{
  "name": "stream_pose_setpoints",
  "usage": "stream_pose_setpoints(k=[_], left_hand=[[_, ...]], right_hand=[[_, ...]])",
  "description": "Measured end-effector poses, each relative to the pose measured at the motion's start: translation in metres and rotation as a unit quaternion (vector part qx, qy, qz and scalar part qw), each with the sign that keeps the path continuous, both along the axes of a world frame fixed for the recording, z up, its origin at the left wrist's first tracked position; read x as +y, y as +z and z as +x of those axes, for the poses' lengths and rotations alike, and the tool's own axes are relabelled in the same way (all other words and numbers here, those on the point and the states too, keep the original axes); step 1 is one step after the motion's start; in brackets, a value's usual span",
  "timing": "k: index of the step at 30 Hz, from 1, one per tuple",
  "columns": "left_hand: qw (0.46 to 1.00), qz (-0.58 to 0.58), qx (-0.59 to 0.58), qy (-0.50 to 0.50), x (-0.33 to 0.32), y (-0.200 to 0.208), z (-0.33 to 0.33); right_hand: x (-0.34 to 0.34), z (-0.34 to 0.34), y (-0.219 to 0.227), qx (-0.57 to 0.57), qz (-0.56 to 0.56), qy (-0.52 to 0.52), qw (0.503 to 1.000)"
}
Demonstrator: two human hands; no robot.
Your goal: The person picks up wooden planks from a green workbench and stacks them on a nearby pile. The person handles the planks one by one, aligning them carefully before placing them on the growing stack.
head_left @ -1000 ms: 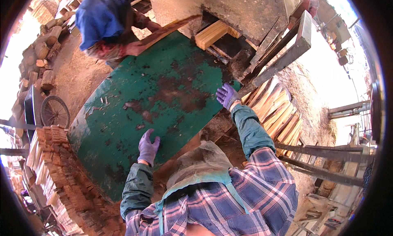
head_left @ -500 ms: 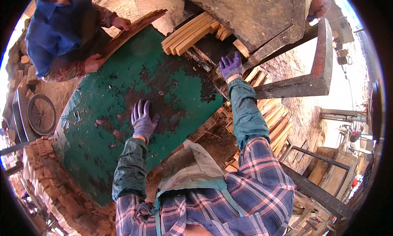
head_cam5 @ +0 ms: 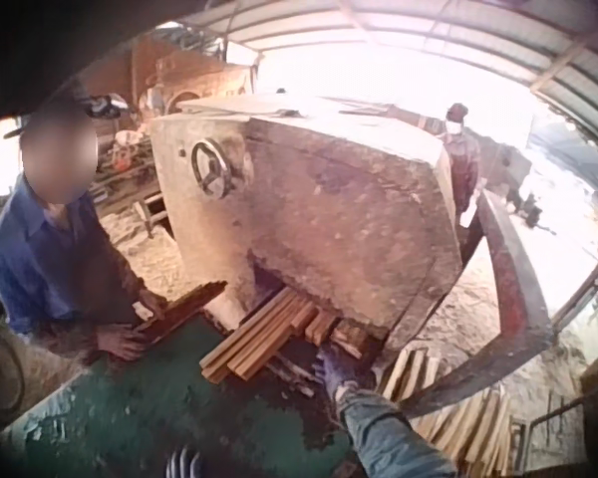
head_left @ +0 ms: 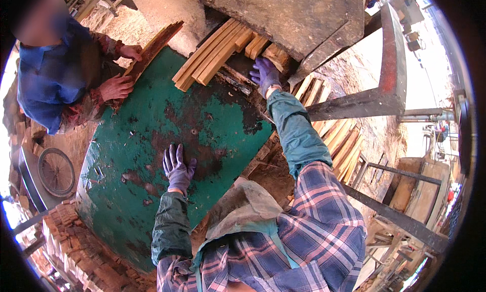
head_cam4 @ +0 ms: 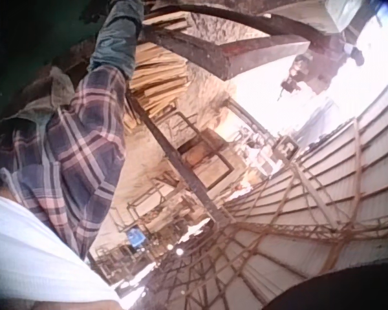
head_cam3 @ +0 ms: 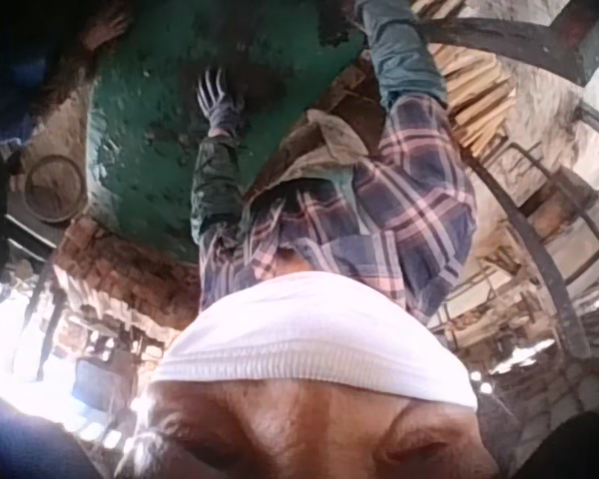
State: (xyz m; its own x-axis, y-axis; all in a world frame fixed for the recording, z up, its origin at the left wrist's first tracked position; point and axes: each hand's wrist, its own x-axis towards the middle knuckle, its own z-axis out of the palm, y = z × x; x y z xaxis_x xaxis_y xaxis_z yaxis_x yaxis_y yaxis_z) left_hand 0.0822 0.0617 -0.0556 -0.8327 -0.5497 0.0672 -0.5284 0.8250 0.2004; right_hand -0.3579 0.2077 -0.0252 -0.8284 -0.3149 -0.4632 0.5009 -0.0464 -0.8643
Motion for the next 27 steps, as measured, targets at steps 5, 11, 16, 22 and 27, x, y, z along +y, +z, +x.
stream_pose_setpoints(k=[5,11,16,22,27], left_hand=[[1.000,0.012,-0.018,0.014,0.001,0.002,0.004],[0.998,0.034,-0.049,0.002,0.001,0.002,0.001],[0.997,0.045,-0.059,0.014,0.001,0.006,0.003],[0.997,0.052,-0.061,0.005,-0.005,0.007,0.007],[0.920,0.387,0.048,0.048,-0.014,0.028,-0.017]], right_hand=[[0.018,0.033,0.017,-0.165,-0.093,-0.199,0.962],[0.050,-0.036,-0.015,-0.162,-0.085,-0.206,0.961],[0.038,-0.003,-0.001,-0.094,-0.051,-0.200,0.974],[0.054,0.121,0.025,-0.196,-0.058,-0.059,0.977],[0.067,0.284,0.011,-0.263,-0.130,-0.009,0.956]])
